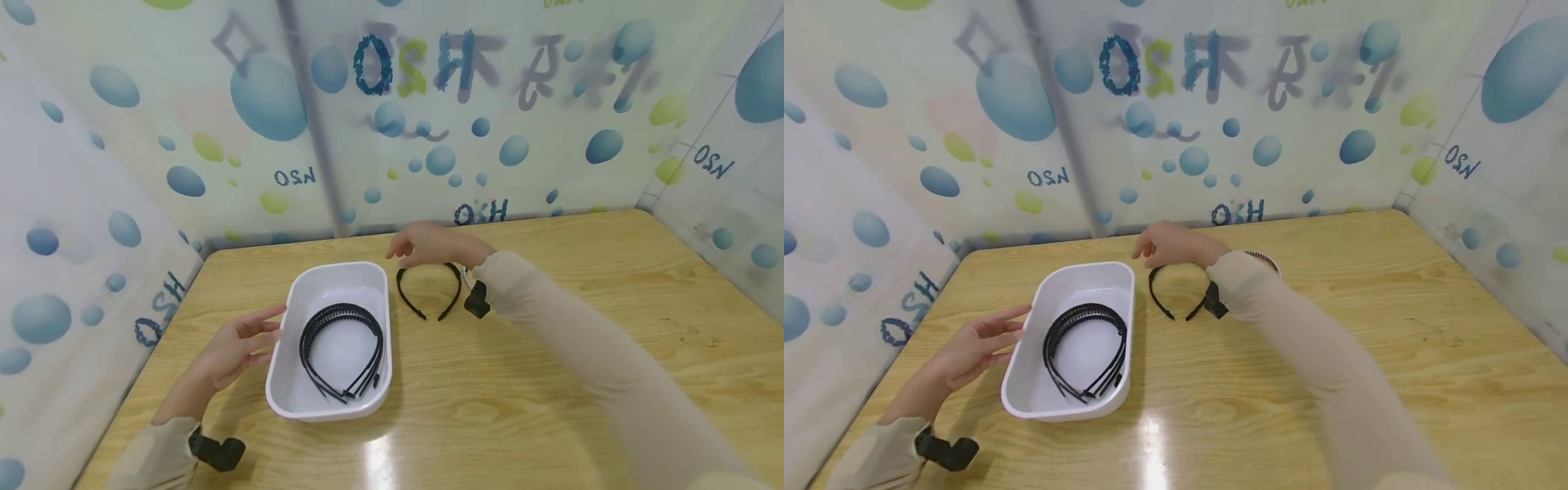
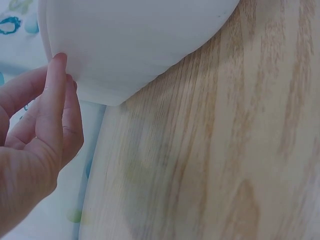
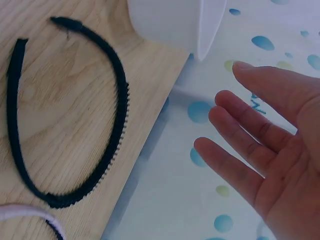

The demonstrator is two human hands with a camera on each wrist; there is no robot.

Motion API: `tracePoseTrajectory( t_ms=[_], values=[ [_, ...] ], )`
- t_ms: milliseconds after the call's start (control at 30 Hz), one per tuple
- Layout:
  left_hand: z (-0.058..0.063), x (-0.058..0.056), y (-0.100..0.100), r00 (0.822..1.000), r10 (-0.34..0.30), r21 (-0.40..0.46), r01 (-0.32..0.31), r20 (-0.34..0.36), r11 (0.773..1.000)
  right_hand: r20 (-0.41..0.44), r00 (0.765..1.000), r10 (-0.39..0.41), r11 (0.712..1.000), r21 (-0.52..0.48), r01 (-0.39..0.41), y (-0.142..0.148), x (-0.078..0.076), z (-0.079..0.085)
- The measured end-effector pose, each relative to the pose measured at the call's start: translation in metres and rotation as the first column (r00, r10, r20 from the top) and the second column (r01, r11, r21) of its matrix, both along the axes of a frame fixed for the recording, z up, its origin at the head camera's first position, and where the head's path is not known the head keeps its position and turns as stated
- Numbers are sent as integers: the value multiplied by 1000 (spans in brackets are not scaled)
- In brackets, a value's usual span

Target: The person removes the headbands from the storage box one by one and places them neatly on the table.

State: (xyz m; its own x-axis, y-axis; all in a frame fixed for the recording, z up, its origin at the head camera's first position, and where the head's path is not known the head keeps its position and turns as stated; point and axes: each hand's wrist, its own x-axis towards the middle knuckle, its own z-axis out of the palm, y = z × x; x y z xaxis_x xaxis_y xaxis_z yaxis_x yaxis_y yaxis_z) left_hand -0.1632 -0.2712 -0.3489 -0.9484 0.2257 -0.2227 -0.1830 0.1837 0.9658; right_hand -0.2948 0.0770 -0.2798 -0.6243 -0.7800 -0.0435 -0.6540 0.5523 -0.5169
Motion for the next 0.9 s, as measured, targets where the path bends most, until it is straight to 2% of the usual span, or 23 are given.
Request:
tracePoseTrajectory(
  t_ms=[200,433,900],
  values=[
    [-2,0,-1,1000,4,8,-4,-4,1000,-12,998,60,998,-26,-60,-18,4,-1],
    [-2,0,0,1000,3,10,-3,3,1000,46,997,61,998,-1,-61,-34,11,0],
    [1,0,1,1000,-7,15,7,1,1000,19,994,108,994,22,-108,-68,16,-3]
  ],
)
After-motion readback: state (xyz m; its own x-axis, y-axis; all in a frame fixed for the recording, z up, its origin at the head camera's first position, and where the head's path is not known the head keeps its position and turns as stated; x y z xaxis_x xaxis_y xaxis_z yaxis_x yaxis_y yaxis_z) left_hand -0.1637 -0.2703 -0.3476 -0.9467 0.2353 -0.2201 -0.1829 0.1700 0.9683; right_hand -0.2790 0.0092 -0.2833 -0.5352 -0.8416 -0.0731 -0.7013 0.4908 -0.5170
